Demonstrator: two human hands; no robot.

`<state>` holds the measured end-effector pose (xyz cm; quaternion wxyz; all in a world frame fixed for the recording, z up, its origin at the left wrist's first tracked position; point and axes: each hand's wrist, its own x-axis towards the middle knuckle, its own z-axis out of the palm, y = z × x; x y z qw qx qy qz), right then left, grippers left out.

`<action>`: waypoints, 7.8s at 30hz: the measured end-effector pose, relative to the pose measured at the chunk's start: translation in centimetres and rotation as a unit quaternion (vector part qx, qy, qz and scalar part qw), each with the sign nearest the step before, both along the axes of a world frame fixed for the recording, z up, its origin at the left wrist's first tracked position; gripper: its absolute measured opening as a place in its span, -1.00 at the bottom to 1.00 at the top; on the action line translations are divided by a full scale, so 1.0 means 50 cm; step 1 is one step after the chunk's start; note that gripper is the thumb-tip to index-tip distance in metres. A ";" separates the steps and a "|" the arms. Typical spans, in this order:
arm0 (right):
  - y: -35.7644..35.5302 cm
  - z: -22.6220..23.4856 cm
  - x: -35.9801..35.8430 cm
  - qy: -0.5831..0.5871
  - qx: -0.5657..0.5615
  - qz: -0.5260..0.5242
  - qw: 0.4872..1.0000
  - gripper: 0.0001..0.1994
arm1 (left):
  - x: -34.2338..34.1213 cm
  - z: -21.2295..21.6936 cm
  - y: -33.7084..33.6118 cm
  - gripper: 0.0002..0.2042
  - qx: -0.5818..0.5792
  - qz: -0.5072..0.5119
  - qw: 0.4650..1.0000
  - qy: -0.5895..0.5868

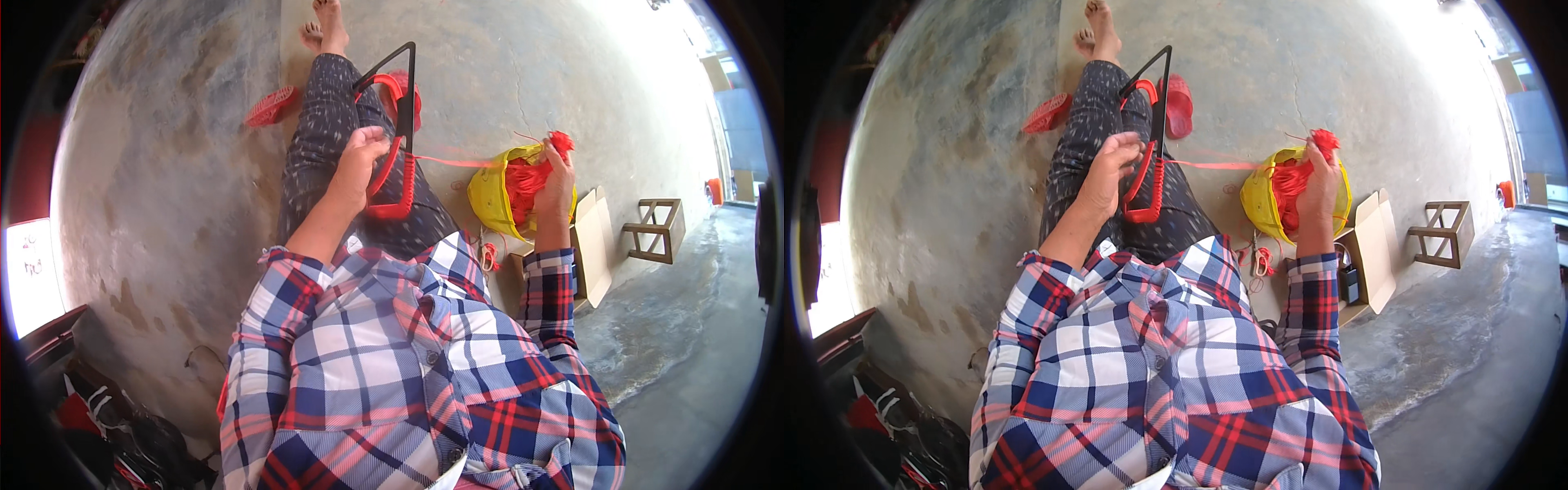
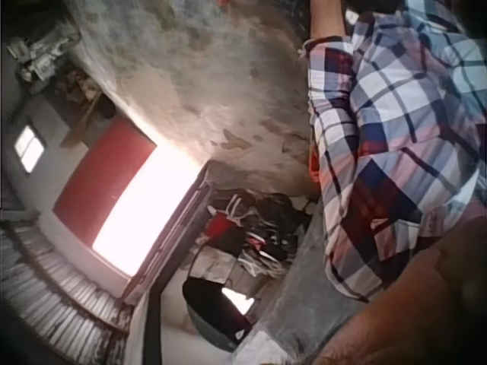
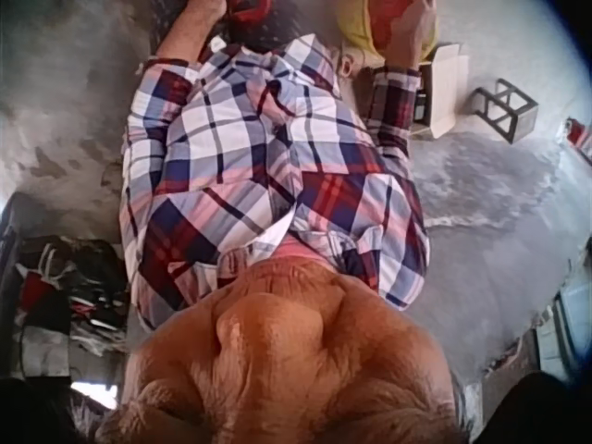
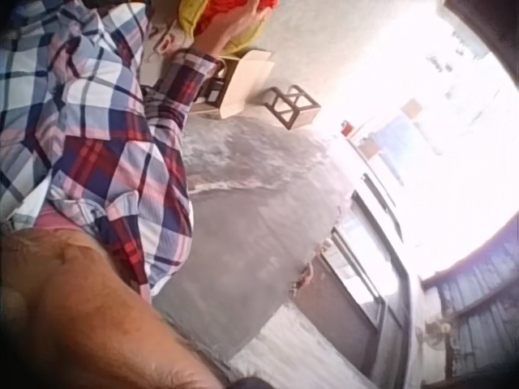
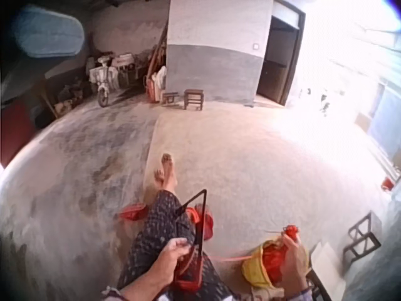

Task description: Tying red cord or netting around a square plastic frame.

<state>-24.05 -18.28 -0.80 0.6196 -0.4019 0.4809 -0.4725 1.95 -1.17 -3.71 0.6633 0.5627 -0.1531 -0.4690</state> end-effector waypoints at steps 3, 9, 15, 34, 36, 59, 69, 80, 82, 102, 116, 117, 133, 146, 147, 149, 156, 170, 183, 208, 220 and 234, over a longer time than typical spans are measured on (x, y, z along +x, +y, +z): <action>0.028 0.020 -0.004 -0.010 -0.035 0.025 0.999 -0.92 | -0.009 -0.023 0.001 -0.72 0.039 -0.083 0.990 0.106; 0.141 0.031 0.155 0.061 0.072 0.283 0.954 -0.90 | -0.018 -0.035 0.001 -0.76 0.056 -0.184 0.981 0.024; 0.180 0.030 0.258 0.060 0.134 0.325 0.934 -0.91 | -0.045 -0.032 -0.008 -0.76 0.033 -0.097 0.994 0.049; 0.242 0.052 0.198 0.168 0.092 0.384 0.903 -0.93 | -0.019 -0.023 -0.040 -0.80 0.007 -0.069 0.997 0.036; 0.245 0.052 0.193 0.161 0.092 0.380 0.906 -0.93 | -0.018 -0.028 -0.041 -0.80 0.009 -0.069 0.997 0.035; 0.206 0.091 0.119 0.034 0.077 0.283 0.955 -0.88 | -0.024 -0.021 -0.007 -0.75 0.029 -0.160 0.984 0.069; 0.179 0.086 0.063 -0.006 0.128 0.252 0.959 -0.89 | -0.046 -0.004 0.021 -0.62 0.038 -0.110 0.992 0.058; 0.118 0.128 0.111 -0.008 -0.015 0.305 0.952 -0.75 | -0.017 0.093 -0.018 -0.96 -0.011 -0.016 0.971 -0.238; 0.128 0.079 0.109 0.029 -0.047 0.337 0.940 -0.73 | 0.016 0.048 -0.013 -0.97 0.027 -0.052 0.980 -0.190; 0.163 0.035 0.246 0.220 -0.216 0.376 0.874 -0.71 | 0.008 0.099 0.010 -0.91 0.013 0.114 0.828 -0.550; 0.122 0.096 0.196 -0.091 -0.081 0.173 0.977 -0.76 | 0.015 0.060 -0.021 -0.87 0.058 -0.039 0.992 0.109; 0.104 0.110 0.174 -0.088 -0.081 0.172 0.978 -0.76 | 0.011 0.049 -0.019 -0.87 0.058 -0.040 0.991 0.112; 0.163 0.220 -0.061 -0.149 0.038 0.336 0.929 -0.67 | -0.015 0.056 -0.021 -0.75 0.166 -0.111 0.964 0.175; 0.181 0.068 0.065 -0.229 0.170 0.249 0.925 -0.60 | -0.088 0.124 0.016 -0.68 -0.088 -0.075 0.835 -0.539; 0.210 0.068 0.092 -0.136 0.160 0.249 0.945 -0.54 | -0.102 0.135 0.019 -0.70 -0.128 -0.127 0.806 -0.564; 0.233 0.032 0.131 -0.211 0.172 0.317 0.908 -0.51 | -0.114 0.138 0.021 -0.72 -0.134 -0.169 0.910 -0.354; 0.203 0.029 0.136 -0.226 0.232 0.468 0.823 -0.59 | 0.062 0.165 -0.007 -0.75 -0.202 0.151 0.958 0.134; 0.131 -0.073 0.209 0.195 -0.006 0.495 0.847 -0.70 | 0.029 0.045 0.018 -0.78 0.129 -0.225 0.765 -0.590; 0.085 0.069 0.101 -0.101 -0.002 0.265 0.959 -0.77 | 0.044 -0.029 -0.036 -0.62 0.057 -0.127 0.990 0.016; 0.231 0.422 0.103 -0.539 -0.015 0.463 0.703 -0.94 | -0.066 0.043 -0.011 -0.47 0.035 -0.032 0.943 -0.331; 0.112 0.107 0.147 0.396 -0.407 0.483 0.666 -0.72 | 0.055 0.009 0.028 -0.74 0.219 -0.147 0.930 -0.258; 0.189 0.109 0.212 0.201 -0.305 0.349 0.863 -0.74 | -0.007 0.143 0.000 -0.87 -0.020 0.015 1.000 0.003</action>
